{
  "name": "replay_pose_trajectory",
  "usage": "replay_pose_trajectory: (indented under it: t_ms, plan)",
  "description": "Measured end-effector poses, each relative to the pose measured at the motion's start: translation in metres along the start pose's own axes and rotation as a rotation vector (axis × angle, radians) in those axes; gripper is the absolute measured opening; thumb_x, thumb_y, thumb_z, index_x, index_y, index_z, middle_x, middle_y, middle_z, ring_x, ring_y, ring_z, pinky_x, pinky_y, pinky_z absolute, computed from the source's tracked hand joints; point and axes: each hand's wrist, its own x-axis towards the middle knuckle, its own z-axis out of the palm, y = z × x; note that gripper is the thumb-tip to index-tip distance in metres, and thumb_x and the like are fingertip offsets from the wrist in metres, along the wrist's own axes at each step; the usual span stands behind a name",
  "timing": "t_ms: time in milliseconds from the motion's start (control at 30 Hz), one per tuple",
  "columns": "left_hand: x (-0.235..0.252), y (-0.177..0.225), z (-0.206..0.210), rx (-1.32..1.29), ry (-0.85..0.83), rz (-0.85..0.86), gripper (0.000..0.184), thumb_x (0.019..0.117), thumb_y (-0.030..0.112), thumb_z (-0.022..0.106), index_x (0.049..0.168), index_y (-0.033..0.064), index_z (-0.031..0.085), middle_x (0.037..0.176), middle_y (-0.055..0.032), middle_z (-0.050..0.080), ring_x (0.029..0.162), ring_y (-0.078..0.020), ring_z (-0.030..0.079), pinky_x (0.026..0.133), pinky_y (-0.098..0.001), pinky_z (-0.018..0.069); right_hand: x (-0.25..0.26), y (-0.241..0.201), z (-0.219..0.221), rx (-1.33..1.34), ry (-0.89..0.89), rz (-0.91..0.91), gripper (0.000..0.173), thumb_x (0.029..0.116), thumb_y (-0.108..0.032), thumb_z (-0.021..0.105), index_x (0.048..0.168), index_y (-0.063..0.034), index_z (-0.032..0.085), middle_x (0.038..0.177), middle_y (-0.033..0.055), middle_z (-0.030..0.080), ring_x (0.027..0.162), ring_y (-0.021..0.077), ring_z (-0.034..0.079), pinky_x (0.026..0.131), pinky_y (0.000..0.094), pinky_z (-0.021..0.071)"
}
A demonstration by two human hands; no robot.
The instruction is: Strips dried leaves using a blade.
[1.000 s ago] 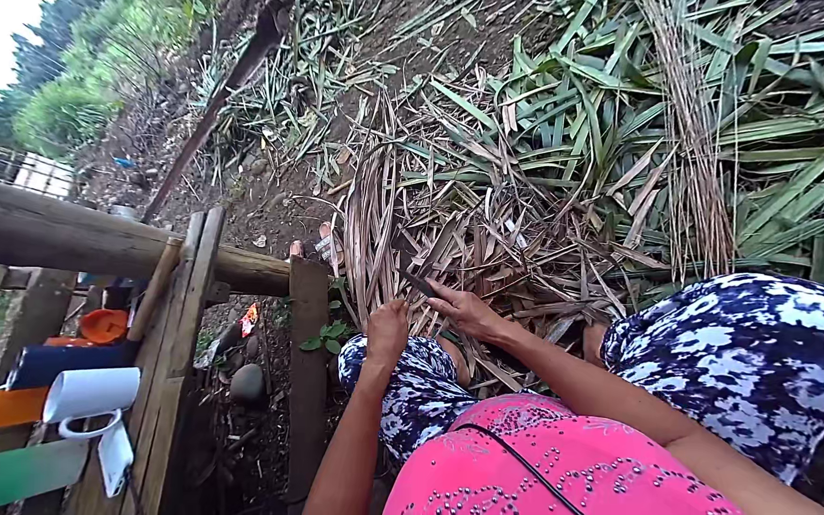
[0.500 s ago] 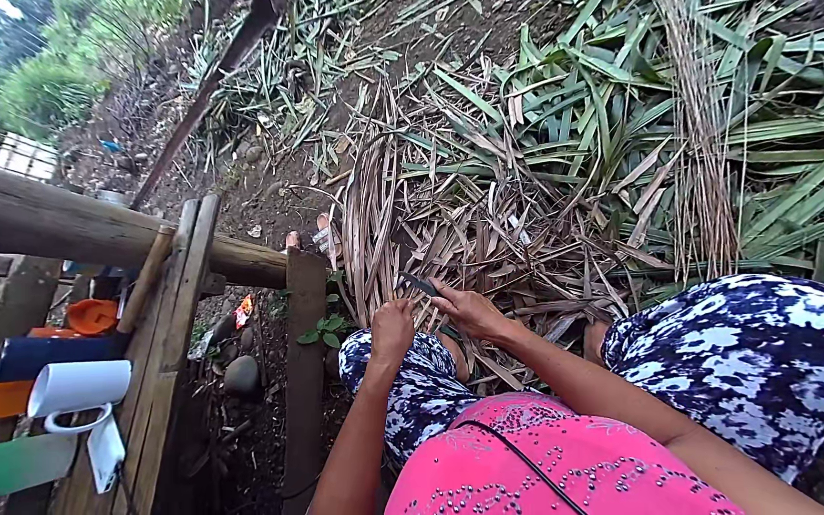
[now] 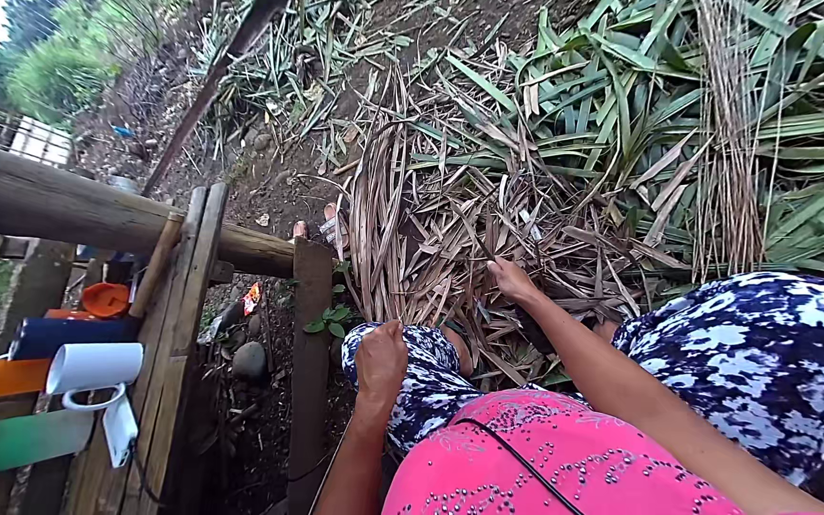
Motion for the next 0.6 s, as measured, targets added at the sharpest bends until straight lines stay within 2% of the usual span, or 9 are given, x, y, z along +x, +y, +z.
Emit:
replay_pose_trajectory:
  t_ms: [67,167,233,333,367,467,533,600]
  plan:
    - [0.013,-0.003,-0.001,0.010,0.012,-0.044,0.034,0.1102,0.021,0.046,0.115,0.0022,0.074,0.113,-0.0202,0.073,0.113,-0.0344,0.069,0.101,-0.0541,0.0495,-0.017,-0.021,-0.001,0.058,0.016,-0.119,0.050,0.1121,-0.039,0.038,0.150,-0.0081,0.050,0.123,0.0295,0.065,0.113,0.0493,0.062,0.096,0.0689,0.0450]
    - [0.031,0.001,0.003,-0.006,-0.008,-0.045,0.033,0.1097,0.020,0.047,0.117,0.0018,0.074,0.116,-0.0211,0.072,0.116,-0.0346,0.068,0.104,-0.0523,0.0489,-0.045,-0.058,0.003,0.145,-0.127,-0.326,0.051,0.1105,-0.036,0.046,0.157,-0.0152,0.043,0.127,0.0249,0.066,0.109,0.0424,0.065,0.095,0.0640,0.0475]
    - [0.038,0.008,0.008,-0.016,-0.017,-0.016,0.032,0.1092,0.020,0.048,0.116,0.0018,0.074,0.116,-0.0209,0.073,0.116,-0.0339,0.068,0.104,-0.0517,0.0486,-0.058,-0.070,0.013,0.134,-0.271,-0.416,0.054,0.1090,-0.034,0.050,0.159,-0.0161,0.040,0.131,0.0216,0.065,0.115,0.0368,0.065,0.101,0.0592,0.0473]
    - [0.045,0.017,0.015,-0.043,-0.023,0.011,0.032,0.1090,0.020,0.048,0.115,0.0017,0.074,0.114,-0.0195,0.073,0.115,-0.0321,0.068,0.104,-0.0496,0.0492,-0.071,-0.075,0.028,0.078,-0.413,-0.452,0.060,0.1078,-0.040,0.050,0.161,-0.0171,0.035,0.134,0.0202,0.065,0.122,0.0335,0.062,0.108,0.0569,0.0433]
    - [0.046,0.019,0.018,-0.049,-0.009,0.017,0.031,0.1085,0.019,0.049,0.111,0.0008,0.074,0.112,-0.0195,0.073,0.113,-0.0318,0.069,0.102,-0.0490,0.0498,-0.073,-0.075,0.032,0.068,-0.427,-0.454,0.062,0.1077,-0.042,0.050,0.162,-0.0175,0.033,0.134,0.0205,0.065,0.122,0.0336,0.062,0.108,0.0570,0.0428]
    - [0.046,0.023,0.021,-0.075,0.030,0.013,0.030,0.1077,0.018,0.051,0.106,0.0004,0.075,0.107,-0.0196,0.074,0.108,-0.0316,0.070,0.099,-0.0487,0.0512,-0.076,-0.073,0.034,0.046,-0.419,-0.440,0.064,0.1077,-0.044,0.048,0.164,-0.0182,0.029,0.130,0.0220,0.065,0.120,0.0359,0.063,0.106,0.0586,0.0431]
    - [0.045,0.025,0.021,-0.098,0.059,0.020,0.029,0.1070,0.018,0.053,0.105,0.0004,0.075,0.102,-0.0196,0.074,0.103,-0.0319,0.071,0.096,-0.0495,0.0523,-0.077,-0.074,0.033,0.052,-0.403,-0.431,0.063,0.1080,-0.043,0.049,0.163,-0.0177,0.031,0.130,0.0221,0.065,0.119,0.0358,0.063,0.106,0.0577,0.0429]
    - [0.043,0.027,0.020,-0.098,0.077,0.030,0.028,0.1068,0.017,0.054,0.104,0.0003,0.075,0.103,-0.0198,0.074,0.104,-0.0327,0.071,0.097,-0.0499,0.0519,-0.077,-0.074,0.033,0.053,-0.386,-0.433,0.060,0.1084,-0.043,0.047,0.162,-0.0202,0.033,0.132,0.0211,0.065,0.122,0.0361,0.062,0.107,0.0587,0.0424]
